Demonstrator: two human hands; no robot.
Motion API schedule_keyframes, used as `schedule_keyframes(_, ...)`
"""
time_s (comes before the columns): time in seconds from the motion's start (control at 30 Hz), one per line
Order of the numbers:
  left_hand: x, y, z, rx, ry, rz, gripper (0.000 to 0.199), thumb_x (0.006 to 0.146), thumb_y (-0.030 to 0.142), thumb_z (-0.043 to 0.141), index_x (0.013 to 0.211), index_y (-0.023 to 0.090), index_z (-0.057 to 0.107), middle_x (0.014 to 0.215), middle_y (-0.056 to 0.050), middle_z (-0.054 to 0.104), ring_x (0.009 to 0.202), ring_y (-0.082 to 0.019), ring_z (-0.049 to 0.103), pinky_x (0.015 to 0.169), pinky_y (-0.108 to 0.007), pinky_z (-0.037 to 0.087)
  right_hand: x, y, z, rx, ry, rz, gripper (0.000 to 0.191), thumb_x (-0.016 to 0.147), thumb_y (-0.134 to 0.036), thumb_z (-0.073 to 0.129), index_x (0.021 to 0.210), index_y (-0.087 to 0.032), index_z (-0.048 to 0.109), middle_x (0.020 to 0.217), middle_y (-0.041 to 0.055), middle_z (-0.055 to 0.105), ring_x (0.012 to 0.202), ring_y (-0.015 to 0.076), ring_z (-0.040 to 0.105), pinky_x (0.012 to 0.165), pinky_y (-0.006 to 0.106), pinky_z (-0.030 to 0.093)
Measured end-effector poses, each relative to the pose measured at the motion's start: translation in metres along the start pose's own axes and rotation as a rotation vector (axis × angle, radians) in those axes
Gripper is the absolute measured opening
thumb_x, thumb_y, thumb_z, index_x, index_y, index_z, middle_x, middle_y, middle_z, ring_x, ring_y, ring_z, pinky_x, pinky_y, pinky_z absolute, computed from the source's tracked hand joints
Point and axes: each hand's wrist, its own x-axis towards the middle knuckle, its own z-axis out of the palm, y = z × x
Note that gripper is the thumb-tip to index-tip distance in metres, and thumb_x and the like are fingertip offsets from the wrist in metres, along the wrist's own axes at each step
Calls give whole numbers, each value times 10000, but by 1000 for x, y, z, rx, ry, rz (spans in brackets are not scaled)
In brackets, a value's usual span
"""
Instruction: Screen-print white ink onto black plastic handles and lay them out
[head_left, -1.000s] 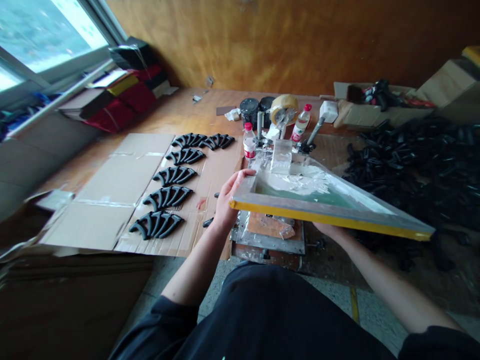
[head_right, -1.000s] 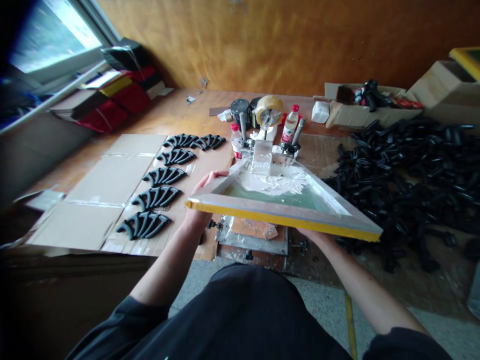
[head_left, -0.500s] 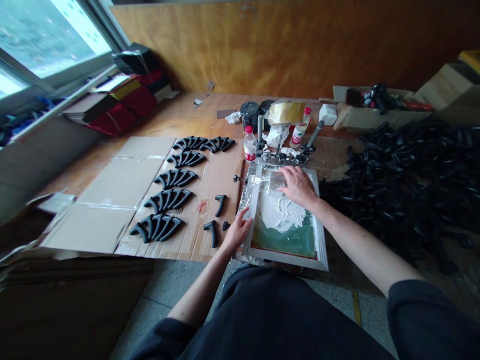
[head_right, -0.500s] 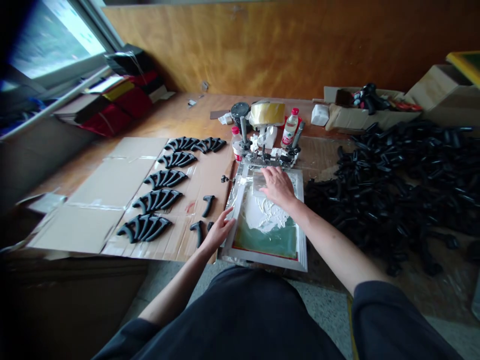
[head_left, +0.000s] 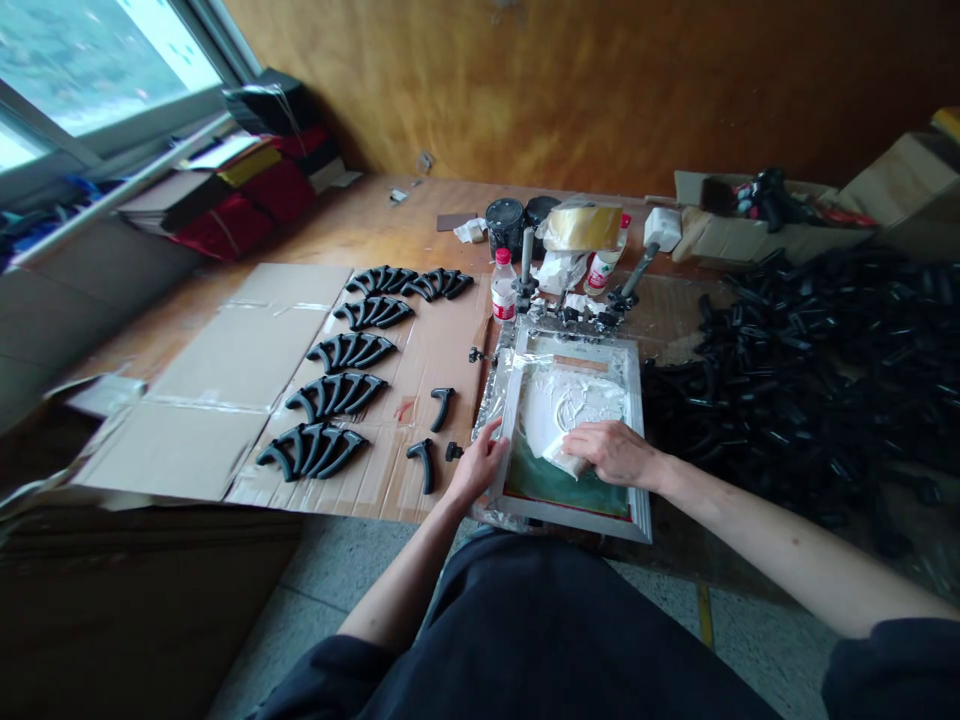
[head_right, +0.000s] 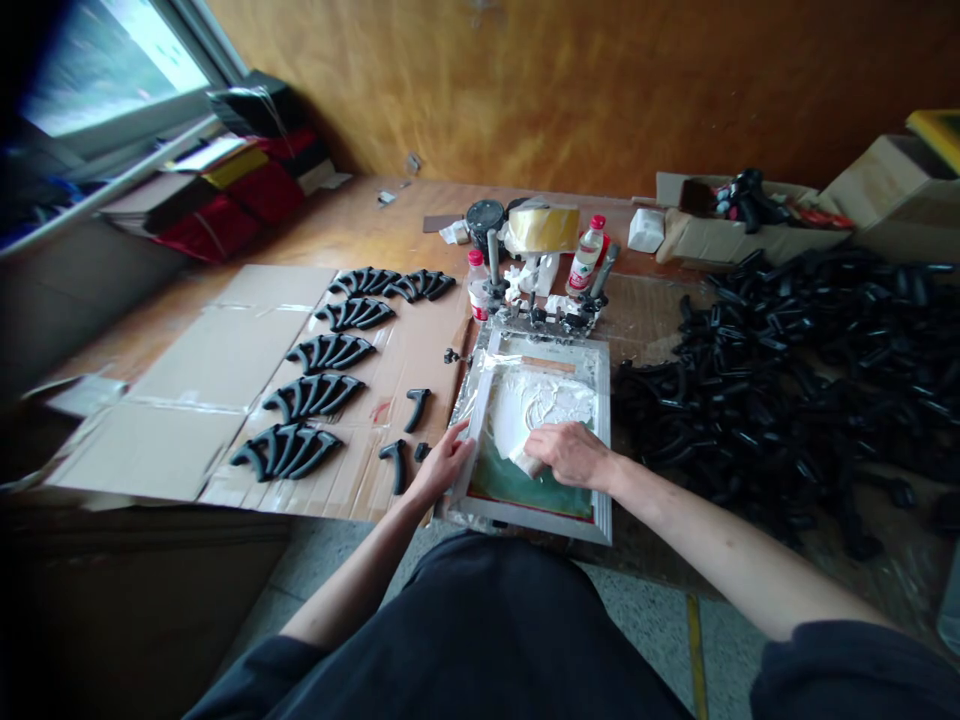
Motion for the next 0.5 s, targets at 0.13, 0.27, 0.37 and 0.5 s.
schedule_keyframes(0.13,0,1,-1,-24,-7,-12,525,891,496,465,1360,264,503,821,-15,671,769,-183,624,693,-273,454,18,5,-5,-18,80,120,269,753,-37,532,877,-223,681,896,17,687,857,172,614,672,244,413)
schedule_keyframes(0.27,-1,1,-2,-75,-20,-10,530,884,503,483,1356,266,508,781,-9,665,701,-168,604,620,-253,434,14,-3,13,-61,178,79,310,783,-27,507,984,-189,679,988,62,687,910,196,610,745,274,442)
schedule_keyframes(0.37,-2,3,-3,-104,-11,-21,531,874,494,503,1347,253,522,801,-18,665,710,-165,598,610,-243,428,6,-5,14,-14,129,58,291,791,-42,533,978,-211,679,943,33,689,876,184,621,722,264,449)
schedule_keyframes(0.5,-8,15,-12,-195,-43,-18,568,862,488,532,1374,246,492,721,9,611,586,-121,515,530,-211,374,33,9,-12,15,217,236,241,842,-217,637,1076,-267,669,947,3,688,836,180,634,700,270,464)
